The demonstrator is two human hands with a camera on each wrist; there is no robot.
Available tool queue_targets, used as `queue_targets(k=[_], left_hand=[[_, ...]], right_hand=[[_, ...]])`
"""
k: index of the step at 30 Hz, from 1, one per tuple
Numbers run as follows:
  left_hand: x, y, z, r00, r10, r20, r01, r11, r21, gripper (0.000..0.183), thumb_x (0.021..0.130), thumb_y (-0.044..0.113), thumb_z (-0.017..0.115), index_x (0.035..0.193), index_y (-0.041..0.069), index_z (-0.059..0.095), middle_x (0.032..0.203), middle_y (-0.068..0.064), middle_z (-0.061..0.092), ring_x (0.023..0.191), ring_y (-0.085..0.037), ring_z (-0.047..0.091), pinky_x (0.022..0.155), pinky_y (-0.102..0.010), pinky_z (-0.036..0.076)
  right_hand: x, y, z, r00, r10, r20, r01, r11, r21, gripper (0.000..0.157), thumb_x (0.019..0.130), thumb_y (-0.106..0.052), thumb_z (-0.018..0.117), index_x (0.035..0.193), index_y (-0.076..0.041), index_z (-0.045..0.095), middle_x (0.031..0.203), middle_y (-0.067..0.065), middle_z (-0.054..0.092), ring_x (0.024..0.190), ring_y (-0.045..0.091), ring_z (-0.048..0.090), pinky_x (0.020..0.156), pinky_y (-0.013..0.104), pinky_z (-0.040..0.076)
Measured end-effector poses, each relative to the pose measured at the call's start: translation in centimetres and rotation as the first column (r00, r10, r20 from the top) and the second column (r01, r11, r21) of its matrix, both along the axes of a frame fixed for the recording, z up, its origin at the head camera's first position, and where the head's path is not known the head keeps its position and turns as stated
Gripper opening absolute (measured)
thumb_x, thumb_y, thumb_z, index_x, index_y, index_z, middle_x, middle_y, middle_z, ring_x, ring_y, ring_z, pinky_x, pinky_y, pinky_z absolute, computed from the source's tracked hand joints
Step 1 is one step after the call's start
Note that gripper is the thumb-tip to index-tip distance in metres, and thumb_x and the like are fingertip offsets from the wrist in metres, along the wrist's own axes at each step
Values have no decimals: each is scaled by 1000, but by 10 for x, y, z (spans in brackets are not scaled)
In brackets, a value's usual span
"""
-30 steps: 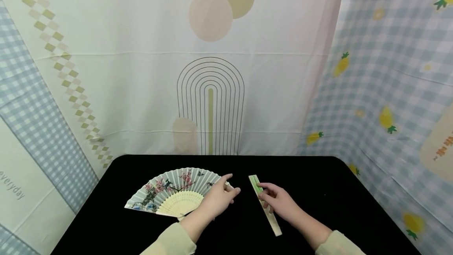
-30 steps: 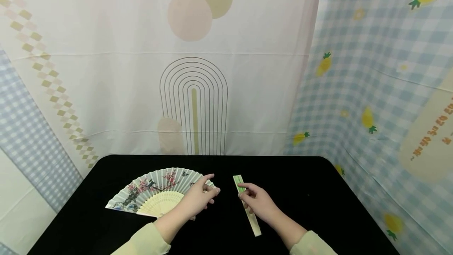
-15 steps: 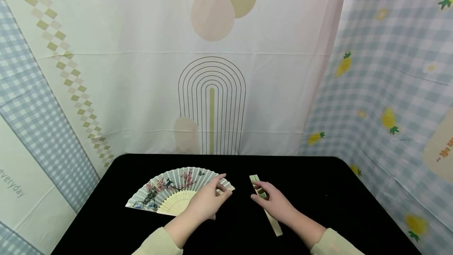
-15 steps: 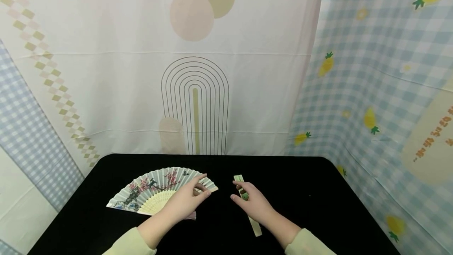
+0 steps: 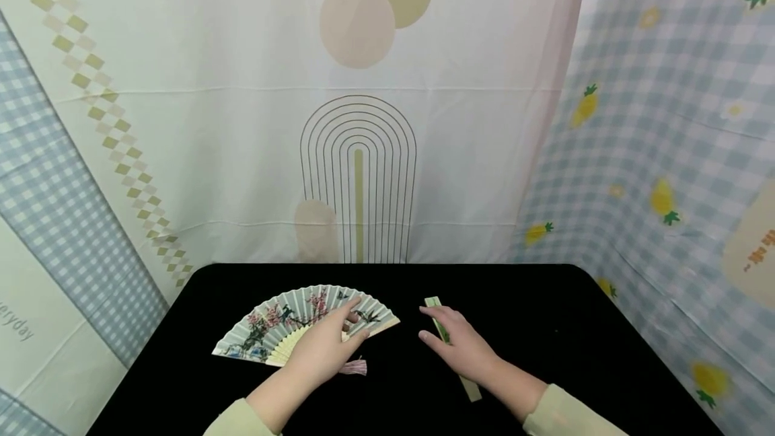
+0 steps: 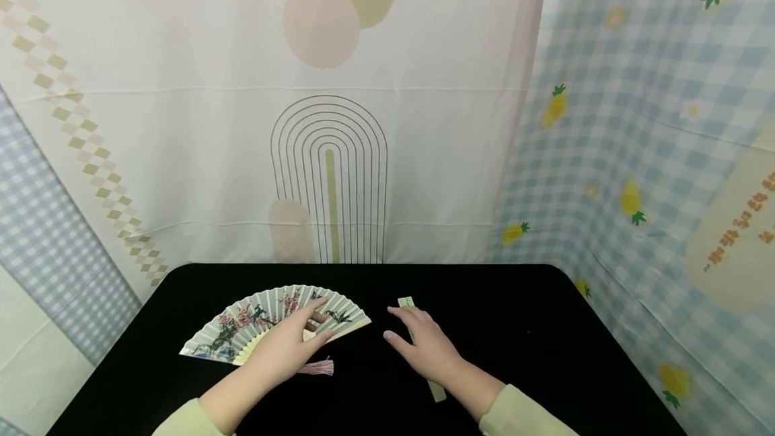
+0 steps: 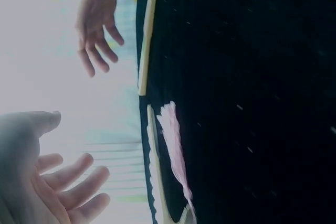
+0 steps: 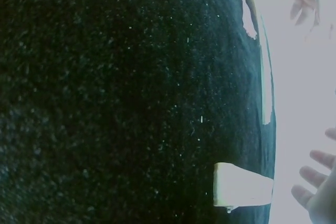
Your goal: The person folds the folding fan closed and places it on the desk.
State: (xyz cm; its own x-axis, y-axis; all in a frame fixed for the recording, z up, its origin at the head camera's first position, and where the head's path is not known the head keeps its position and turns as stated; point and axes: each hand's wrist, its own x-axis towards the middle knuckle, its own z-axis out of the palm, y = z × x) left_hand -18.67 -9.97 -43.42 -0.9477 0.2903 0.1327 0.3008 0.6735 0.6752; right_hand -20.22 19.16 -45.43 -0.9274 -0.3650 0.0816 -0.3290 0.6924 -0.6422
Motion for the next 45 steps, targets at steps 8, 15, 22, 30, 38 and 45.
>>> queue_targets(k=[8, 15, 22, 30, 38, 45], left_hand=[[6, -17, -6, 990, 73, -117, -90, 984, -152, 63, 94, 42, 67, 148, 15, 48, 135, -7, 60, 125, -31, 56, 102, -53, 45], [11, -36, -12, 963, 60, -263, -138, 947, -291, 67, 93, 43, 68, 150, 16, 45, 145, -11, 52, 134, -36, 46, 111, -60, 31], [15, -52, -14, 964, 58, -260, -163, 900, -405, 72, 95, 55, 60, 156, 26, 35, 157, -8, 36, 142, -42, 32, 116, -64, 14], [20, -62, -17, 964, 87, -250, -191, 884, -426, 70, 96, 60, 53, 155, 27, 37, 159, -9, 32, 145, -45, 23, 116, -65, 10], [20, -71, -23, 961, 105, -257, -213, 872, -441, 71, 94, 62, 54, 154, 28, 38, 160, -9, 31, 147, -42, 18, 116, -66, 6], [21, -76, -23, 961, 119, -251, -222, 873, -434, 71, 95, 60, 54, 155, 26, 36, 159, -14, 32, 147, -43, 17, 117, -64, 2]], right_hand=[[-1, -4, -3, 986, 43, -161, -27, 995, 101, 53, 101, -49, 53, 146, -22, 51, 147, 8, 47, 136, 35, 43, 105, 63, 35], [-5, -9, -1, 974, 105, -199, -66, 979, 195, 60, 99, -59, 46, 150, -27, 46, 153, 5, 41, 140, 34, 38, 108, 63, 31], [-10, -11, -6, 960, 167, -224, -102, 956, 275, 63, 100, -60, 42, 154, -28, 38, 160, 4, 31, 145, 33, 30, 114, 60, 25], [-13, -15, -9, 925, 237, -298, -118, 923, 367, 63, 102, -58, 41, 156, -26, 34, 163, 7, 24, 148, 34, 21, 117, 59, 20], [-15, -19, -9, 907, 274, -320, -105, 883, 458, 67, 100, -64, 38, 157, -29, 31, 164, 5, 22, 150, 34, 17, 117, 60, 17], [-17, -19, -10, 915, 278, -293, -116, 876, 467, 68, 99, -65, 36, 157, -30, 30, 164, 3, 19, 150, 33, 16, 118, 59, 15]])
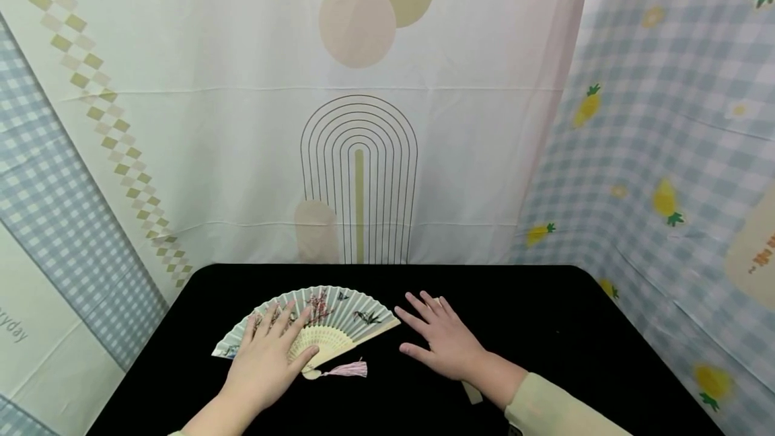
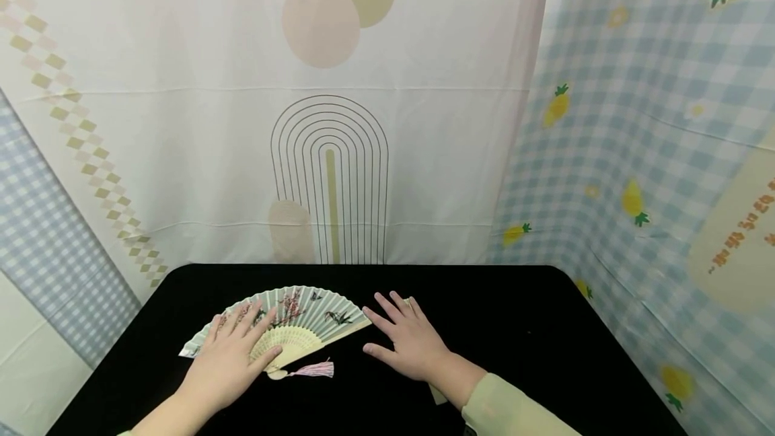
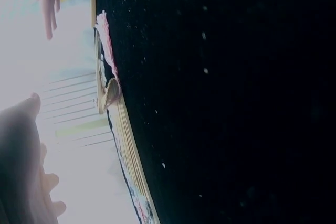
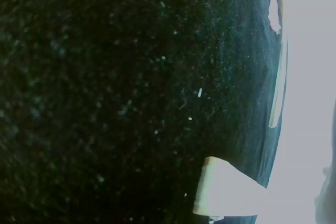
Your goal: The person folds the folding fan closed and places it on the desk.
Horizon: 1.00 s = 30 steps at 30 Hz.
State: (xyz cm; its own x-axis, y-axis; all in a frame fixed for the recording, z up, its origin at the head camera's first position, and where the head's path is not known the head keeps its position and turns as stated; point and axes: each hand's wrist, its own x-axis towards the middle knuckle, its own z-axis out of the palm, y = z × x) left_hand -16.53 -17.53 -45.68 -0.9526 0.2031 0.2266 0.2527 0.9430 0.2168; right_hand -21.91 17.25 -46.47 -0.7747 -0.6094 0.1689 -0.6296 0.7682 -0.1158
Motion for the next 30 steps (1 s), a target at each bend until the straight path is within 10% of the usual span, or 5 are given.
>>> queue_targets(k=[30], left_hand=[[-9, -51, -15, 994, 97, 57, -95, 995, -28, 75, 94, 65, 50, 153, 20, 41, 158, -20, 30, 144, -49, 17, 112, -71, 3]], right_hand=[[-20, -9, -7, 993, -25, 119, 19, 999, 49, 72, 97, -71, 29, 157, -31, 30, 164, 1, 20, 151, 31, 14, 118, 61, 13]])
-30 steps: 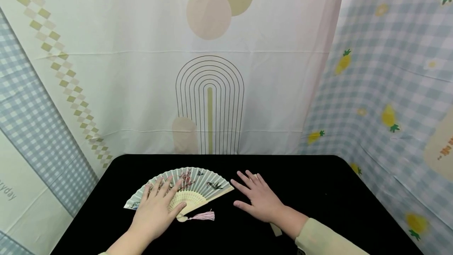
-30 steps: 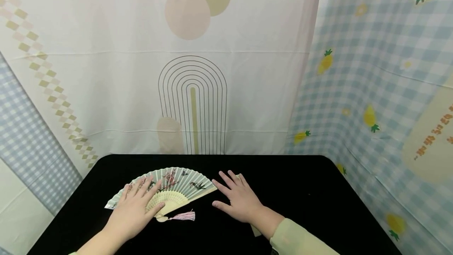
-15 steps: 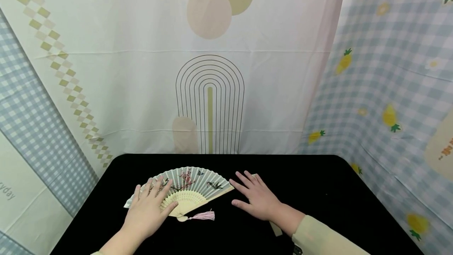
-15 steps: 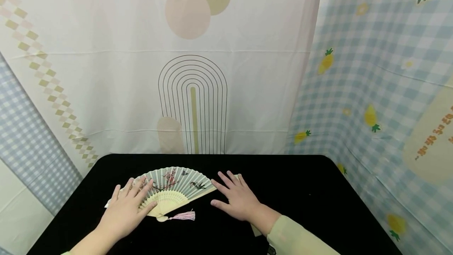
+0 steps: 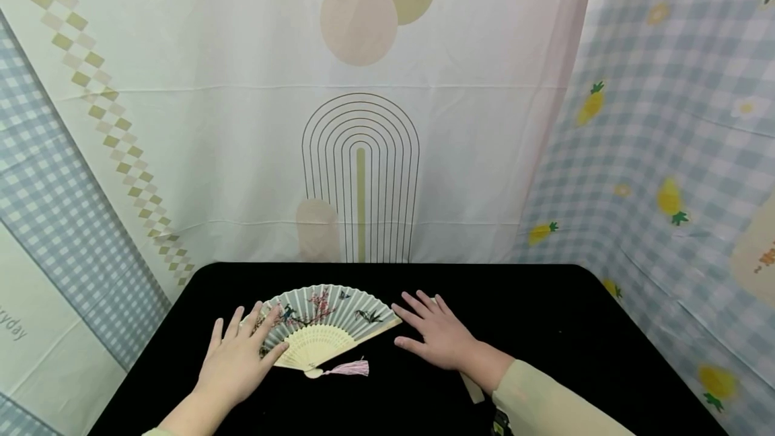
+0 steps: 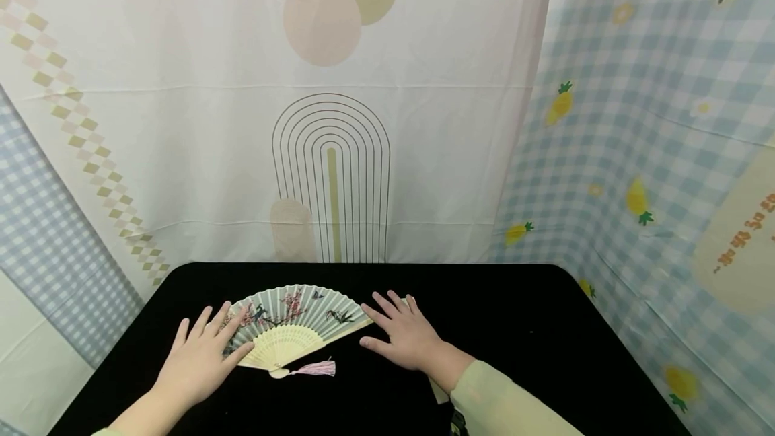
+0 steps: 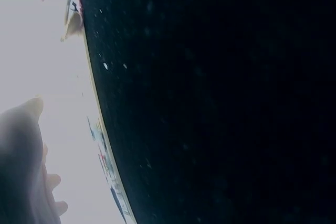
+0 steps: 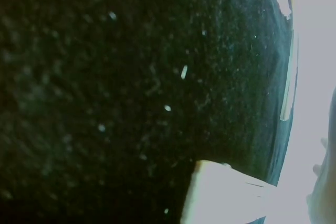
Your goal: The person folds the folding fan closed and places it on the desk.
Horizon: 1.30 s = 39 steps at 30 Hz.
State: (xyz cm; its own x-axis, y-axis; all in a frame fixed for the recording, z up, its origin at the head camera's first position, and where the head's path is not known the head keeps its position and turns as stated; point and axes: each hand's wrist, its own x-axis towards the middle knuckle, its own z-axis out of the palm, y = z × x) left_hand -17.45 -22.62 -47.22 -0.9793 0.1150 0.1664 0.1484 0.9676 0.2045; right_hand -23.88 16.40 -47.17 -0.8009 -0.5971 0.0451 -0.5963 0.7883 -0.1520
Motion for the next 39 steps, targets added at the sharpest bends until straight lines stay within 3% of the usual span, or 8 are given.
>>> queue_targets(k=[14, 26, 32, 39], left_hand=[[-3, -20, -5, 1000, 8, 29, -7, 999, -40, 77, 94, 65, 50, 152, 15, 42, 157, -22, 31, 142, -51, 21, 110, -72, 8], [-9, -43, -10, 991, 45, 126, -44, 999, -10, 87, 93, 73, 41, 155, 13, 35, 156, -27, 28, 139, -57, 19, 108, -75, 5], [-11, -53, -12, 982, 66, 179, -67, 998, 2, 92, 91, 76, 41, 156, 11, 33, 156, -29, 25, 139, -58, 17, 107, -76, 3], [-14, -63, -11, 954, 87, 287, -96, 995, 16, 102, 87, 82, 38, 156, 8, 29, 156, -32, 20, 139, -61, 11, 105, -77, -1]], right_hand=[[-17, -4, -8, 1000, 3, 27, -3, 1000, 28, 74, 96, -74, 26, 157, -32, 31, 164, 0, 22, 150, 30, 17, 118, 60, 14], [-36, -16, -16, 999, -11, 41, 8, 997, 73, 78, 93, -79, 24, 156, -34, 33, 163, -2, 24, 150, 29, 19, 119, 57, 14], [-43, -21, -18, 999, -14, 51, 10, 997, 78, 74, 95, -75, 30, 155, -32, 36, 163, -1, 25, 150, 29, 20, 119, 57, 13], [-47, -24, -20, 998, -28, 58, 22, 995, 102, 75, 95, -75, 30, 155, -32, 35, 163, 0, 25, 150, 29, 19, 119, 57, 13]])
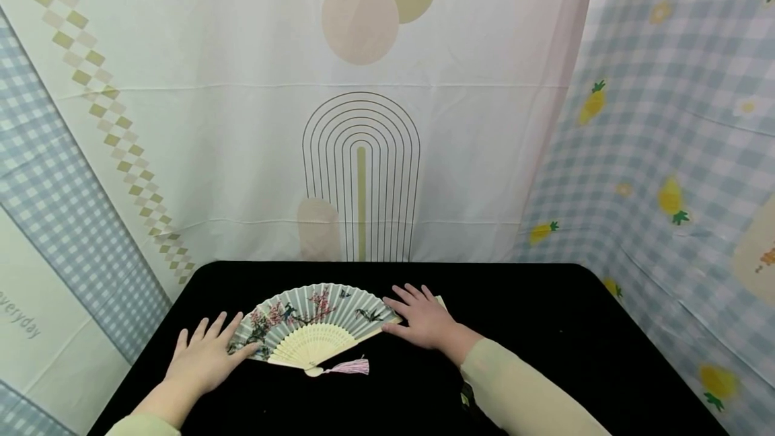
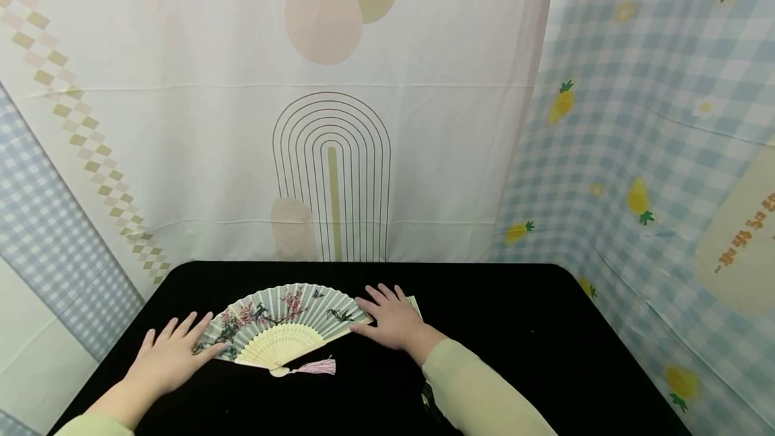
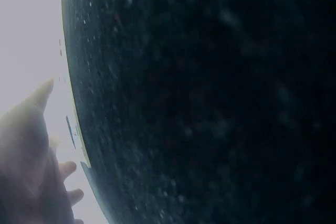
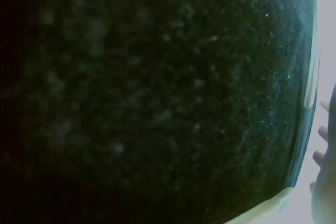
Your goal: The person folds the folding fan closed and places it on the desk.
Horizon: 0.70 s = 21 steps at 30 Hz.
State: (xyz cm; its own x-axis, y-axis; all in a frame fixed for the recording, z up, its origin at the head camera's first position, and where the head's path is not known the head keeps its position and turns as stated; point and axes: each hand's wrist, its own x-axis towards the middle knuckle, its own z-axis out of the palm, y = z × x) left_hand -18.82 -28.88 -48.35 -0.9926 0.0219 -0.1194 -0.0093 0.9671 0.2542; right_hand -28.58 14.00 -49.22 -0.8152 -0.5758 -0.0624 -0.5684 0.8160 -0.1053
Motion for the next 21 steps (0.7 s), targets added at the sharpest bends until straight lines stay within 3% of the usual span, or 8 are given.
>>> queue_targets(k=[9, 16, 21], left_hand=[[-1, -12, -2, 997, 0, 74, -1, 1000, 15, 103, 88, 82, 37, 156, 5, 30, 156, -34, 18, 138, -62, 9, 103, -79, -2], [-3, -14, -2, 997, -4, 76, 2, 999, 34, 101, 89, 80, 39, 154, 3, 32, 155, -34, 18, 137, -62, 9, 103, -79, 1], [-3, -15, -1, 998, -10, 66, 8, 999, 41, 101, 89, 79, 42, 154, 2, 33, 155, -35, 18, 137, -63, 9, 103, -80, 2]], right_hand=[[-5, -1, -4, 1000, -8, 10, 7, 1000, 26, 77, 93, -77, 27, 155, -32, 35, 163, 0, 25, 150, 28, 19, 120, 56, 13], [-10, -4, -10, 1000, -8, -10, 9, 999, 53, 78, 93, -78, 23, 155, -32, 35, 163, -2, 24, 150, 26, 19, 120, 54, 13], [-7, -7, -7, 1000, -11, -22, 12, 998, 60, 77, 94, -77, 27, 154, -30, 38, 162, -1, 26, 149, 27, 21, 120, 54, 14]])
